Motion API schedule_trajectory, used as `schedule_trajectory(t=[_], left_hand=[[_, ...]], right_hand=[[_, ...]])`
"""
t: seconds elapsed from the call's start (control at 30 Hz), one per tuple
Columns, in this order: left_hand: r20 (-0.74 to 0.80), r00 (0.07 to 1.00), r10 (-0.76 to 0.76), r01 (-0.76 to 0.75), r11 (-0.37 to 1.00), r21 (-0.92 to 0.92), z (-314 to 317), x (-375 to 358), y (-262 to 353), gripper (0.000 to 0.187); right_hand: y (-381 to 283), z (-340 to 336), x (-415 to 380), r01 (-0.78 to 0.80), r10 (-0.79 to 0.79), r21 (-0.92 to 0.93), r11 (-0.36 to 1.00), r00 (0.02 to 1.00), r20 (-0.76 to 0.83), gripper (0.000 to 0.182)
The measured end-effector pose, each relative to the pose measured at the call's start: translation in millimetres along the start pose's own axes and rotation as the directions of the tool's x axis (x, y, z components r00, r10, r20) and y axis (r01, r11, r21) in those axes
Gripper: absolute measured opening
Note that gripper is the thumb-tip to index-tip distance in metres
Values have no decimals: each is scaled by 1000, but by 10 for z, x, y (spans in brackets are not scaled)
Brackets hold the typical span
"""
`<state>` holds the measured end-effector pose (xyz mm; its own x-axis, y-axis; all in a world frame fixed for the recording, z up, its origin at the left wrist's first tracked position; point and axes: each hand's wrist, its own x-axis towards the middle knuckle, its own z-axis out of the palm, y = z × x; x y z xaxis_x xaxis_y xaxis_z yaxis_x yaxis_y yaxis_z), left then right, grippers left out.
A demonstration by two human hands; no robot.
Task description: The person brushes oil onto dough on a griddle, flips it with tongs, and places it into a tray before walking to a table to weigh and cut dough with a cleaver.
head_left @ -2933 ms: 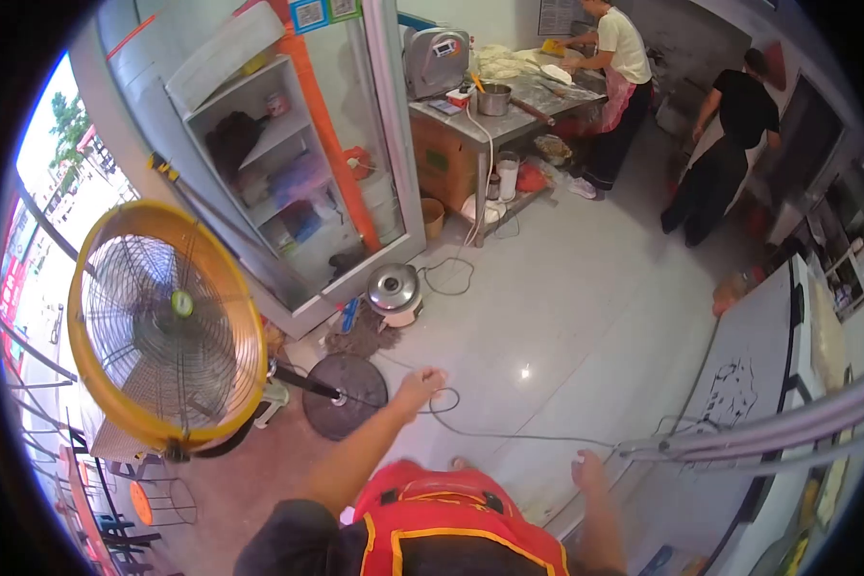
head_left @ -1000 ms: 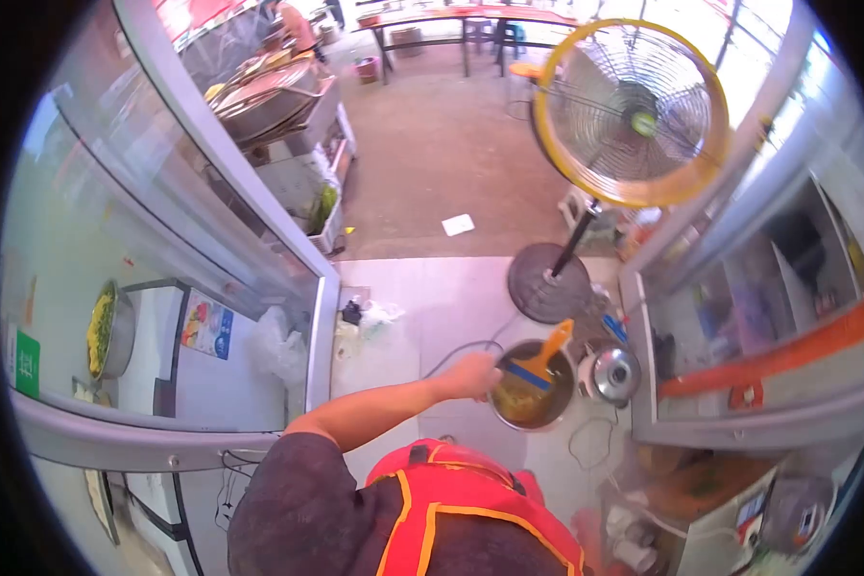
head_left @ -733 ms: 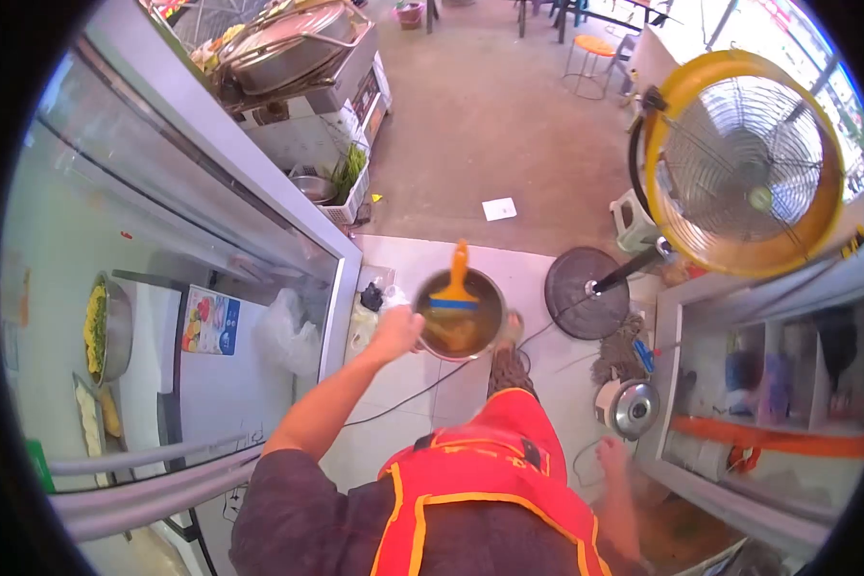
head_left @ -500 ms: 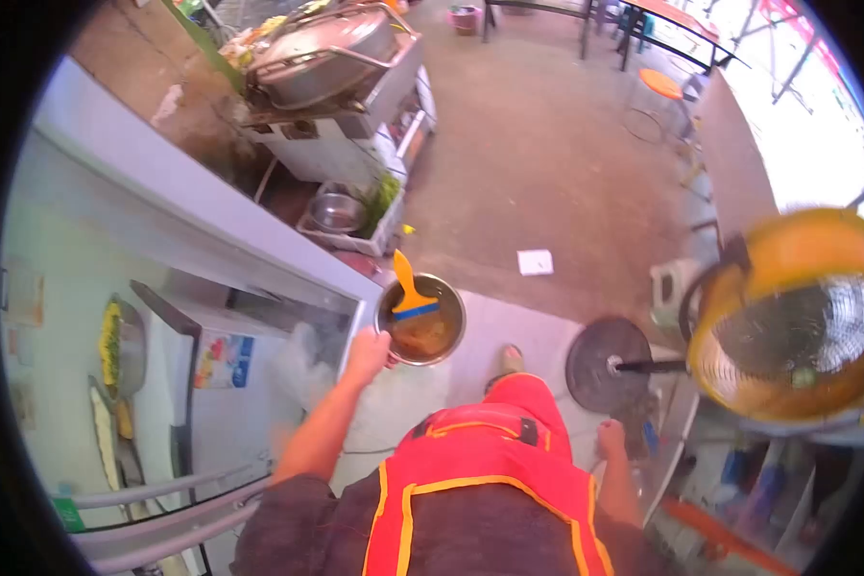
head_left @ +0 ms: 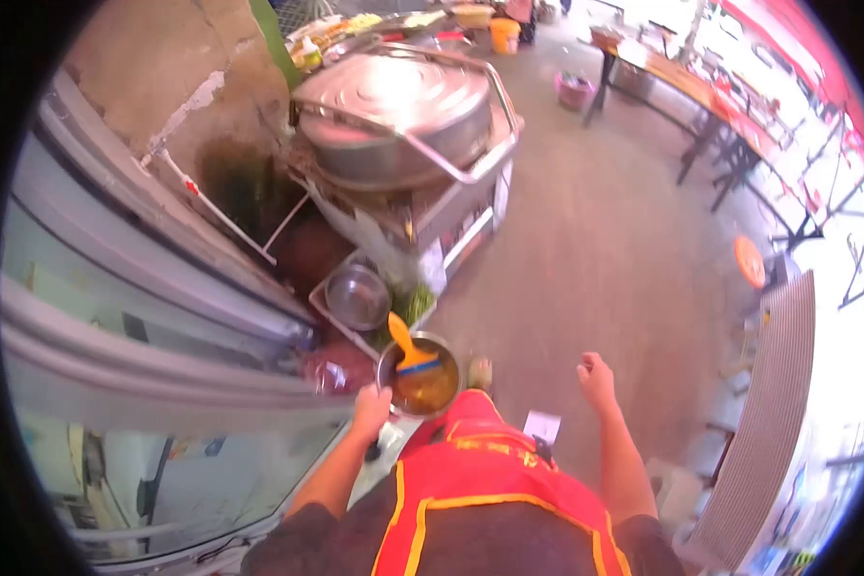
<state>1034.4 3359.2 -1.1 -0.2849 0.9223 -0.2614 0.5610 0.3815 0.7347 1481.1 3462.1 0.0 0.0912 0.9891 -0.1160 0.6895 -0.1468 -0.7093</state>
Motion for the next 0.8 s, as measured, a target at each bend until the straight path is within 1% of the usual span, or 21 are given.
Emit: schedule_trajectory(t=[0.03, 0.07, 0.1, 0.13, 0.17, 0.23, 0.27, 0.33, 0.4, 0.43, 0.47, 0.5, 0.57, 0.63, 0.67, 0.7, 0.73, 0.8], left_hand=[[1, 995, -104, 103, 985, -140, -198, 38, 764, 24], [-20, 987, -162, 156, 971, -179, -168, 236, 779, 24], [-33, 973, -228, 216, 953, -213, -160, 380, 728, 25], [-55, 961, -272, 251, 937, -242, -168, 603, 778, 25], [-104, 949, -298, 264, 930, -256, -239, 720, 1015, 25], [-184, 890, -418, 317, 856, -408, -265, 944, 1242, 21], [-218, 853, -475, 328, 811, -484, -241, 1061, 1278, 19], [-336, 805, -489, 326, 838, -437, -141, 1239, 1156, 20], [-397, 687, -609, 372, 764, -528, -94, 1319, 1457, 18], [-439, 606, -663, 359, 721, -592, -5, 1341, 1462, 18], [-469, 520, -714, 336, 676, -656, 126, 1383, 1516, 17], [-470, 462, -752, 283, 627, -726, 219, 1484, 1709, 17], [-454, 362, -815, 193, 542, -818, 220, 1501, 2070, 17], [-453, 299, -840, 147, 509, -848, 456, 1480, 2080, 18], [-453, 269, -850, 128, 498, -858, 542, 1435, 2090, 18], [-447, 212, -869, 162, 482, -861, 519, 1462, 2292, 19], [-466, 175, -867, 166, 492, -854, 518, 1465, 2372, 18], [-486, 131, -864, 208, 504, -839, 561, 1390, 2474, 18]], right_hand=[[-171, 59, 530, 10, -9, -19, 1000, 999, 53, 33], [-372, 108, 1009, 192, -189, -121, 974, 981, 38, 36], [-608, 153, 1473, 361, -359, -214, 908, 932, 47, 38], [-941, 155, 1926, 443, -432, -182, 878, 896, 100, 41], [-1274, 161, 2310, 517, -499, -143, 844, 855, 144, 43], [-1821, 305, 3054, 692, -668, -162, 704, 722, 180, 50], [-2015, 423, 3409, 763, -733, -189, 618, 646, 213, 45], [-2263, 770, 4107, 882, -839, -218, 418, 467, 281, 38], [-2314, 1152, 4755, 948, -766, -242, 209, 312, 562, 28], [-2315, 1366, 5059, 970, -692, -230, 83, 222, 687, 27], [-2193, 1607, 5349, 982, -579, -165, 96, 190, 793, 25], [-2136, 1773, 5602, 987, -462, -118, 110, 156, 873, 26], [-2167, 1740, 5729, 999, -576, -37, -3, 28, 817, 14], [-2513, 1529, 5701, 996, -340, 91, 9, -83, 937, 19], [-2733, 1349, 5680, 991, -285, 135, -5, -131, 950, 20], [-3041, 1147, 5642, 983, -222, 182, -14, -181, 958, 21], [-3343, 950, 5608, 974, -153, 225, -15, -224, 962, 23], [-3950, 598, 5772, 932, -58, 357, 60, -354, 934, 28]])
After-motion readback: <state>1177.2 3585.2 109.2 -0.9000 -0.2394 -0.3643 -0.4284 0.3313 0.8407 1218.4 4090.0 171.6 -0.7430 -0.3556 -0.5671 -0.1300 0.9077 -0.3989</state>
